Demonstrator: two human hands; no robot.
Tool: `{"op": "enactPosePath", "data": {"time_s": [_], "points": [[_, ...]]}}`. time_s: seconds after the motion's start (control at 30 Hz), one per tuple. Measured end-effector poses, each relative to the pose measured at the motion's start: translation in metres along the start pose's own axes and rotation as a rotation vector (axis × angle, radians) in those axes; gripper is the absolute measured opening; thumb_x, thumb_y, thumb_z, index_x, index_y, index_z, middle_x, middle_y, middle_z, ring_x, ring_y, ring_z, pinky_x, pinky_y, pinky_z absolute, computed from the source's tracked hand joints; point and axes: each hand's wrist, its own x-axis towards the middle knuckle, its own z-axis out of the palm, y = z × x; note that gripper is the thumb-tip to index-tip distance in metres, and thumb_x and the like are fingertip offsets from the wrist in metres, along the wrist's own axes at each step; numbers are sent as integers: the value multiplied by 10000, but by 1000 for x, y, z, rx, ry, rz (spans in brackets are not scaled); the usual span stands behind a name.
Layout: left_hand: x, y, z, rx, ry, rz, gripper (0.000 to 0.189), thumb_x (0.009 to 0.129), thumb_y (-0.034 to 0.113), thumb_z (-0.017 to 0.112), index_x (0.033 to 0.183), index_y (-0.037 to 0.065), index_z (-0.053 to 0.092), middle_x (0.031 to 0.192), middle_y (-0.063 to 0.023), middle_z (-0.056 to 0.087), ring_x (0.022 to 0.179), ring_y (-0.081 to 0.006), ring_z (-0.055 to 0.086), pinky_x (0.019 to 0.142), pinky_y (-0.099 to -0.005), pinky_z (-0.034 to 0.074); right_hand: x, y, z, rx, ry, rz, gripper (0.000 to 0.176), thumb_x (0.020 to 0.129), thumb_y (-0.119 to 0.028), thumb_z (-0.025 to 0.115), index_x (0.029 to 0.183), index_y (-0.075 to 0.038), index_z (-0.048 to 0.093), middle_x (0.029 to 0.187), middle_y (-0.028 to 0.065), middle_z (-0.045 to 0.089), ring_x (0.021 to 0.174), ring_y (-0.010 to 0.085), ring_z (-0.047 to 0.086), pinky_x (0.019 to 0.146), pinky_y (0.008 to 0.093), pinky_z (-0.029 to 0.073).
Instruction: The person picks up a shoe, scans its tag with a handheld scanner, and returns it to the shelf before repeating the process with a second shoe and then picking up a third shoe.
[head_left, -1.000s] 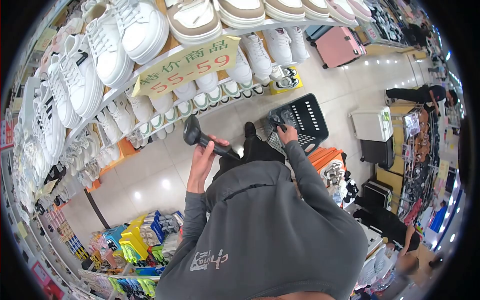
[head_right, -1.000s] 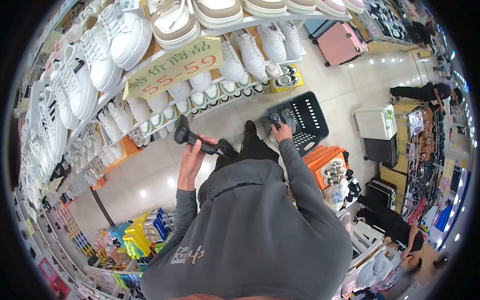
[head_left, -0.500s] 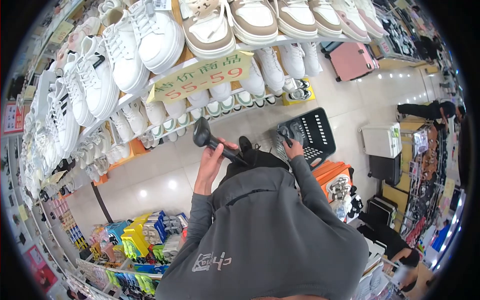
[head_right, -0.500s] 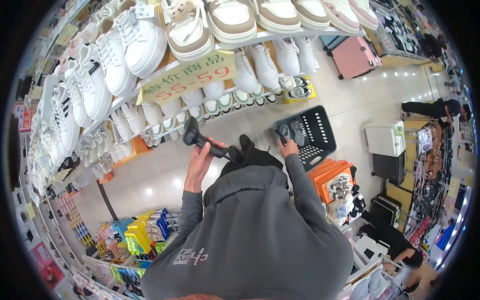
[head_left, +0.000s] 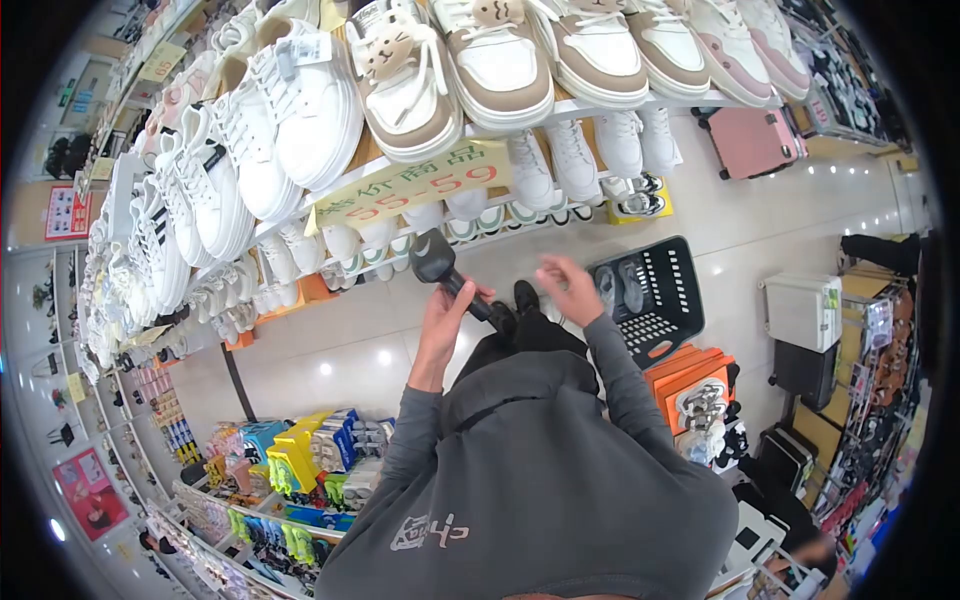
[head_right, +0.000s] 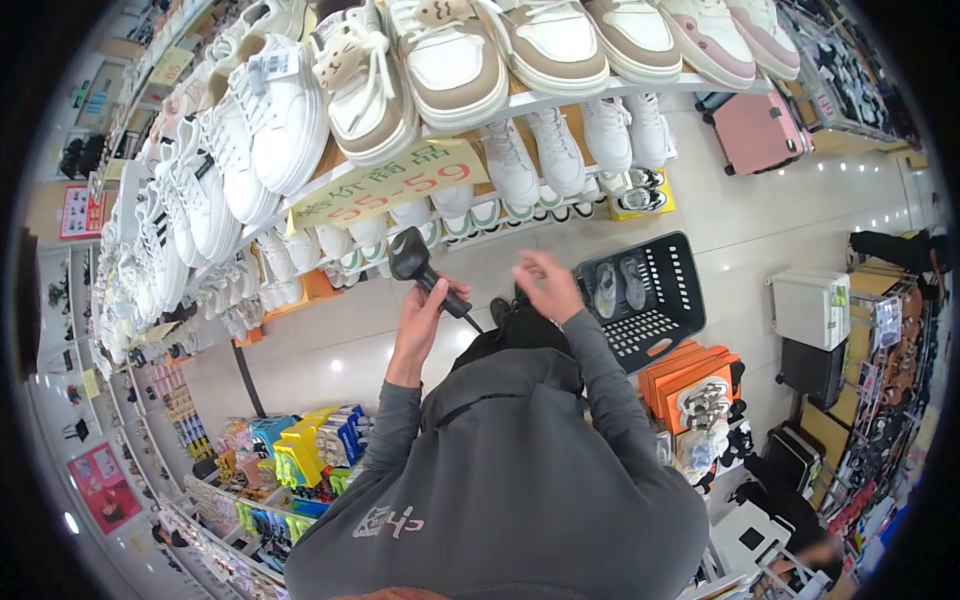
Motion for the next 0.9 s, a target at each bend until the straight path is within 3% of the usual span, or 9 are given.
{"op": "enactPosePath", "data": {"time_s": [0.07, 0.2, 0.37, 0.4, 0.7, 0.83, 0.9], "points": [[7, -4, 9, -4, 65, -10, 282, 1039, 242, 655, 1173, 11, 565, 1077, -109, 686, 1010, -175, 653, 910, -348, 531, 4, -20, 19, 26, -185, -79, 482, 943, -223, 755, 1335, 5, 592, 1139, 151, 664, 1065, 227, 679, 915, 357, 532], [13, -19, 14, 56, 240, 10, 309, 982, 215, 744, 1166, 16, 597, 1016, -8, 640, 923, -91, 589, 841, -277, 472, -4, -45, 49, 70, -294, -197, 543, 934, -233, 762, 1378, 2, 557, 1173, 169, 645, 1064, 263, 676, 924, 373, 528], [9, -23, 21, 76, 248, -46, 326, 965, 235, 765, 1170, 24, 625, 1008, -3, 645, 898, -83, 584, 799, -260, 470, -9, -46, 62, -85, -309, -241, 672, 929, -253, 751, 1471, 0, 445, 1207, 201, 613, 1059, 361, 655, 936, 441, 517], [9, -25, 23, 88, 243, -67, 328, 959, 240, 772, 1164, 25, 632, 1010, -2, 646, 894, -85, 584, 798, -260, 471, -9, -53, 57, -76, -332, -228, 681, 943, -251, 722, 1485, 9, 403, 1235, 248, 608, 1080, 425, 638, 938, 480, 509], [22, -28, 41, 176, 109, -91, 363, 952, 256, 777, 1176, -6, 664, 1045, -20, 670, 965, -95, 579, 855, -276, 450, -22, -29, 59, -119, -140, -171, 599, 959, -139, 654, 1473, 22, 389, 1223, 290, 637, 1125, 482, 615, 917, 500, 512], [18, -16, 22, 216, -21, -52, 372, 970, 224, 749, 1232, -12, 630, 1085, -35, 668, 974, -101, 583, 864, -288, 463, -26, -41, 72, -50, -56, -170, 499, 970, -133, 643, 1394, 25, 433, 1155, 284, 660, 1071, 483, 638, 882, 497, 517], [13, -14, 8, 213, -53, -50, 476, 975, 214, 736, 1347, -31, 567, 1160, -66, 668, 1033, -129, 602, 893, -295, 469, -22, -32, 85, 31, 26, -207, 458, 980, -151, 641, 1361, 14, 446, 1103, 273, 667, 1019, 477, 652, 839, 494, 520]]}}
